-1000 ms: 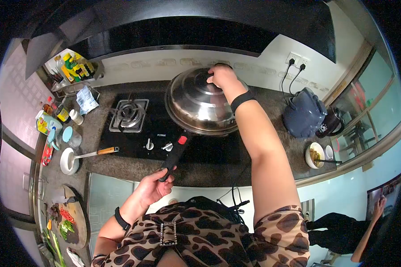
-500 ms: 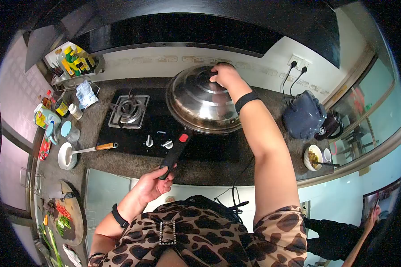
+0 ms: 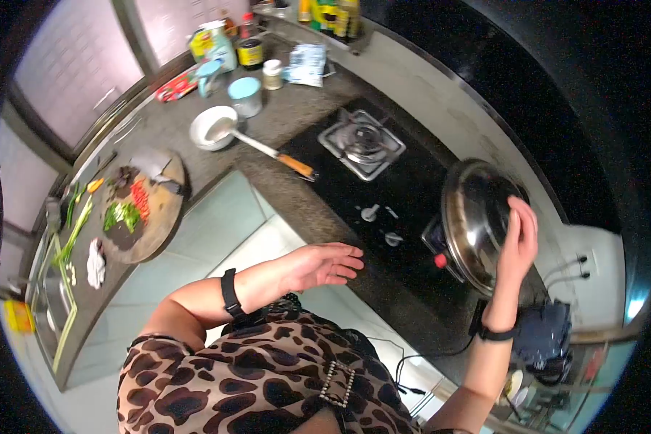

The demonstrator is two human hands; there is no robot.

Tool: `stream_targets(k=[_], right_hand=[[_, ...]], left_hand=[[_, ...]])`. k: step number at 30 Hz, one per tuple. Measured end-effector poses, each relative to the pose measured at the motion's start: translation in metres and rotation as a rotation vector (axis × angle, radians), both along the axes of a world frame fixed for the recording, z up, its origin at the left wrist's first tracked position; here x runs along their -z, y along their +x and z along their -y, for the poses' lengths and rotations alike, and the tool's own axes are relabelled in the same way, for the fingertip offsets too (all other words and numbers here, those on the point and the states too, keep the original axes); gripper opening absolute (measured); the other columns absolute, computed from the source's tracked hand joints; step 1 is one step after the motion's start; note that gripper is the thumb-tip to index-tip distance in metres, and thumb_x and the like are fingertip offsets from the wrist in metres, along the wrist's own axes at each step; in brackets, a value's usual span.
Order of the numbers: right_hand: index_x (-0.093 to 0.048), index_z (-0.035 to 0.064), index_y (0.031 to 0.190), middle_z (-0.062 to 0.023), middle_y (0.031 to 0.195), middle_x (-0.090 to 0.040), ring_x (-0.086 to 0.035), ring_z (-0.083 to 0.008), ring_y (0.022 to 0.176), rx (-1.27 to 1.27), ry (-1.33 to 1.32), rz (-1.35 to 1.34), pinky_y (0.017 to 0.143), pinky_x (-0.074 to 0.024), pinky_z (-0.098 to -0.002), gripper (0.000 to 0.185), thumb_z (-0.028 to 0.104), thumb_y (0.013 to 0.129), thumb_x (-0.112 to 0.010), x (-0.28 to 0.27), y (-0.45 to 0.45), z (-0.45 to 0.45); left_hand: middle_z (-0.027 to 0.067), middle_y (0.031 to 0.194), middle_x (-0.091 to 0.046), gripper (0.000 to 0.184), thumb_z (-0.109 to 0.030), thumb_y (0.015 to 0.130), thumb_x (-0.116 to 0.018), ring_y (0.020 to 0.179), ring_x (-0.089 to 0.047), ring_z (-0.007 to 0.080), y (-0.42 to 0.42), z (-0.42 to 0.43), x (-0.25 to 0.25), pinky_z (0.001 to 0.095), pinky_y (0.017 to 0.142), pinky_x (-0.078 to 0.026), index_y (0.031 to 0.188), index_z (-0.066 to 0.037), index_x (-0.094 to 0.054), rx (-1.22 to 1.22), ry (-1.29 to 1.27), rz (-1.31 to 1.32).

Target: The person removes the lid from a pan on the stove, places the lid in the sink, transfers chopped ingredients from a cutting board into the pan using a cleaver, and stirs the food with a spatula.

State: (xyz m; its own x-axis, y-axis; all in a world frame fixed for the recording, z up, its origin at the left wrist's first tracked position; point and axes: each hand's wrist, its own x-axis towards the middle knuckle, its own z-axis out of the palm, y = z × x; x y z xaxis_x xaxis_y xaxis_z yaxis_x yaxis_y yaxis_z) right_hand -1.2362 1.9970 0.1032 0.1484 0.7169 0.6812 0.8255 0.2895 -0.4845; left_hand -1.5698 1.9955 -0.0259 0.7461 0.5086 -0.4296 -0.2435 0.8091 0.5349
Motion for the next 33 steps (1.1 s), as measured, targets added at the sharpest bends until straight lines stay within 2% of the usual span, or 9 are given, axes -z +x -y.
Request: stream_targets(k=[5, 8, 10, 12, 16, 18, 21, 26, 33], right_hand=[[-0.058, -0.0030, 0.100, -0.0146, 0.107, -0.060, -0.054, -0.0234, 0.102, -0.220, 0.045, -0.089, 0.094, -0.0392, -0.0339, 0.017, 0.004, 0.093, -0.044, -0.002, -0.098, 0.025], [-0.057, -0.0032, 0.096, -0.0160, 0.099, -0.060, -0.056, -0.0242, 0.095, -0.415, 0.048, -0.269, 0.089, -0.0420, -0.0348, 0.016, 0.004, 0.093, -0.043, 0.011, -0.146, 0.034], [-0.056, -0.0025, 0.095, -0.0151, 0.090, -0.060, -0.058, -0.0253, 0.086, -0.600, 0.105, -0.208, 0.080, -0.0460, -0.0348, 0.013, 0.002, 0.091, -0.044, 0.015, -0.182, 0.038], [-0.055, -0.0020, 0.093, -0.0140, 0.085, -0.061, -0.058, -0.0253, 0.082, -0.787, 0.095, -0.312, 0.076, -0.0474, -0.0350, 0.012, -0.002, 0.089, -0.044, 0.028, -0.212, 0.047], [-0.055, -0.0020, 0.092, -0.0109, 0.074, -0.060, -0.057, -0.0222, 0.072, -1.038, -0.029, -0.457, 0.068, -0.0485, -0.0318, 0.019, -0.010, 0.084, -0.041, 0.055, -0.269, 0.075], [-0.057, -0.0025, 0.089, -0.0116, 0.075, -0.061, -0.057, -0.0191, 0.070, -1.079, -0.230, -0.574, 0.065, -0.0486, -0.0292, 0.020, -0.012, 0.083, -0.041, 0.068, -0.292, 0.096], [-0.058, -0.0033, 0.090, -0.0112, 0.074, -0.060, -0.058, -0.0173, 0.069, -1.139, -0.416, -0.559, 0.065, -0.0485, -0.0277, 0.017, -0.010, 0.085, -0.043, 0.073, -0.329, 0.129], [-0.061, -0.0033, 0.094, -0.0091, 0.075, -0.063, -0.062, -0.0147, 0.071, -1.462, -0.739, -0.562, 0.067, -0.0483, -0.0257, 0.014, -0.003, 0.089, -0.047, 0.073, -0.393, 0.169], [-0.061, -0.0024, 0.097, -0.0078, 0.079, -0.064, -0.061, -0.0132, 0.073, -1.542, -0.892, -0.406, 0.070, -0.0477, -0.0248, 0.014, 0.005, 0.092, -0.051, 0.064, -0.500, 0.205]], left_hand=[[0.0030, 0.106, -0.062, 0.028, -0.026, 0.094, -0.051, 0.090, -0.058, 0.0128, -0.060, 0.001, 0.023, 0.0287, 0.080, -0.047, 0.116, -0.009, -0.054, -0.181, -0.071, -0.012], [0.0020, 0.098, -0.064, 0.024, -0.024, 0.093, -0.052, 0.084, -0.059, 0.0119, -0.099, 0.022, 0.029, 0.0271, 0.076, -0.048, 0.110, -0.009, -0.057, -0.355, -0.144, -0.025], [0.0019, 0.093, -0.065, 0.021, -0.022, 0.092, -0.052, 0.079, -0.061, 0.0118, -0.128, 0.046, 0.031, 0.0267, 0.073, -0.049, 0.107, -0.009, -0.059, -0.478, -0.130, 0.008], [0.0030, 0.093, -0.065, 0.020, -0.020, 0.093, -0.051, 0.075, -0.061, 0.0119, -0.152, 0.080, 0.033, 0.0258, 0.070, -0.050, 0.108, -0.009, -0.059, -0.597, -0.151, 0.036], [0.0035, 0.092, -0.065, 0.019, -0.018, 0.094, -0.049, 0.075, -0.062, 0.0119, -0.197, 0.159, 0.043, 0.0248, 0.069, -0.050, 0.107, -0.008, -0.058, -0.858, -0.192, 0.047], [0.0035, 0.092, -0.065, 0.018, -0.017, 0.094, -0.049, 0.075, -0.062, 0.0123, -0.218, 0.195, 0.040, 0.0251, 0.069, -0.051, 0.106, -0.007, -0.058, -0.946, -0.175, 0.049], [0.0038, 0.091, -0.064, 0.018, -0.017, 0.094, -0.048, 0.076, -0.062, 0.0132, -0.242, 0.243, 0.027, 0.0256, 0.069, -0.051, 0.105, -0.006, -0.057, -1.069, -0.158, 0.016], [0.0048, 0.091, -0.064, 0.019, -0.017, 0.094, -0.048, 0.078, -0.062, 0.0143, -0.280, 0.313, 0.003, 0.0266, 0.070, -0.052, 0.106, -0.005, -0.056, -1.263, -0.068, 0.028], [0.0062, 0.093, -0.064, 0.019, -0.017, 0.093, -0.049, 0.078, -0.062, 0.0154, -0.366, 0.403, 0.006, 0.0284, 0.070, -0.052, 0.106, -0.005, -0.057, -1.472, 0.004, 0.092]])
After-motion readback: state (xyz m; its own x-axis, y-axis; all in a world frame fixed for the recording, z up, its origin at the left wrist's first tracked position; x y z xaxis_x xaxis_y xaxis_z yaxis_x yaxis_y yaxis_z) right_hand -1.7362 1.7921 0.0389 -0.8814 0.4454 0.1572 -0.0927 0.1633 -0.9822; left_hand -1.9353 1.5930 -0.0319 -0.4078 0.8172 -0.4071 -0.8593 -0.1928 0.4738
